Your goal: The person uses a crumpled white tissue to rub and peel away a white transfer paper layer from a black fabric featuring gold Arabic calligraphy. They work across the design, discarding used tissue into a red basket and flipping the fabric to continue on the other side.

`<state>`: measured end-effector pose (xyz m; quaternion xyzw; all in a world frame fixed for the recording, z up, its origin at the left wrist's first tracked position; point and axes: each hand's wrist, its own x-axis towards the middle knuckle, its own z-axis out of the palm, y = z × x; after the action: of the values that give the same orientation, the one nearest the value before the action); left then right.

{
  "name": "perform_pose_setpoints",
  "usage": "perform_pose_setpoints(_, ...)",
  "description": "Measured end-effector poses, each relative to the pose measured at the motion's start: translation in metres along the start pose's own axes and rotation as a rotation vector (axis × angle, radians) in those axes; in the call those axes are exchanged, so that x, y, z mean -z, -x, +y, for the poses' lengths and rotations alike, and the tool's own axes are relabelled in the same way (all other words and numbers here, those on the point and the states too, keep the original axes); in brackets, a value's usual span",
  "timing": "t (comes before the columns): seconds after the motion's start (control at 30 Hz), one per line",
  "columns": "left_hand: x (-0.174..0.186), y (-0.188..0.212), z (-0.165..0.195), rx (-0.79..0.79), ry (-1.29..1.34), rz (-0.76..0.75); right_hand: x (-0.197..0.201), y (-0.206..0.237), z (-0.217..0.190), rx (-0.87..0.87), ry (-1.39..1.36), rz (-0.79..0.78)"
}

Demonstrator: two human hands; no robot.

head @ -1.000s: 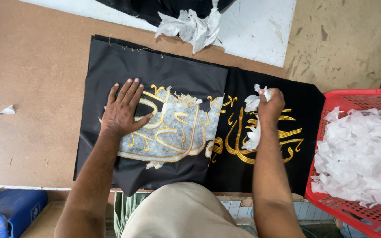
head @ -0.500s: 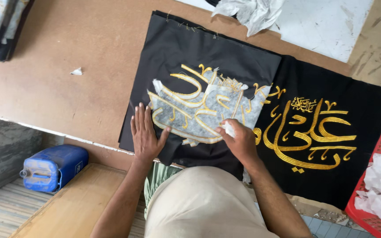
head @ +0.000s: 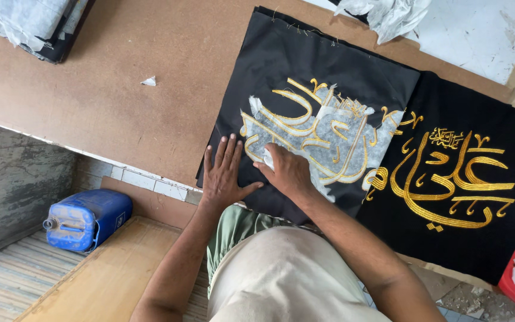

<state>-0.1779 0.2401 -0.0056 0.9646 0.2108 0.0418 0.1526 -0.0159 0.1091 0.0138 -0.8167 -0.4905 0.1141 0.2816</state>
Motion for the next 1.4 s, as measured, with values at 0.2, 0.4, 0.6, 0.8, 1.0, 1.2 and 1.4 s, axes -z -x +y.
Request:
perform_pose_setpoints(0.2, -0.007, 0.0, -0.018, -0.007, 0.019, -0.056, -0.036, -0.013, -0.019, -0.084, 0.152, 0.043)
perform_pose_setpoints(0.4, -0.009, -0.002, -0.032, -0.014, 0.016, -0.148, -0.051, -0.014, -0.035, -0.119, 0.317, 0.075)
perform_pose_setpoints(0.6, -0.011, -0.001, -0.04, -0.032, 0.027, -0.134, -0.055, -0.02, -0.035, -0.078, 0.316, 0.118)
perform_pose_setpoints(0.8, -0.009, -0.005, -0.046, -0.068, -0.007, -0.134, -0.027, -0.034, -0.021, -0.279, 0.266, 0.305)
perform_pose_setpoints(1.0, -0.009, -0.023, -0.064, -0.157, 0.005, -0.173, -0.039, -0.033, -0.054, -0.142, 0.16, 0.177)
perform_pose_setpoints(1.2, -0.006, -0.028, -0.067, -0.167, 0.017, -0.17, -0.065, -0.039, -0.053, -0.241, 0.302, 0.1)
perform_pose_setpoints(1.4, 0.0, -0.034, -0.063, -0.136, 0.029, -0.223, -0.027, -0.049, -0.007, -0.495, 0.28, 0.339)
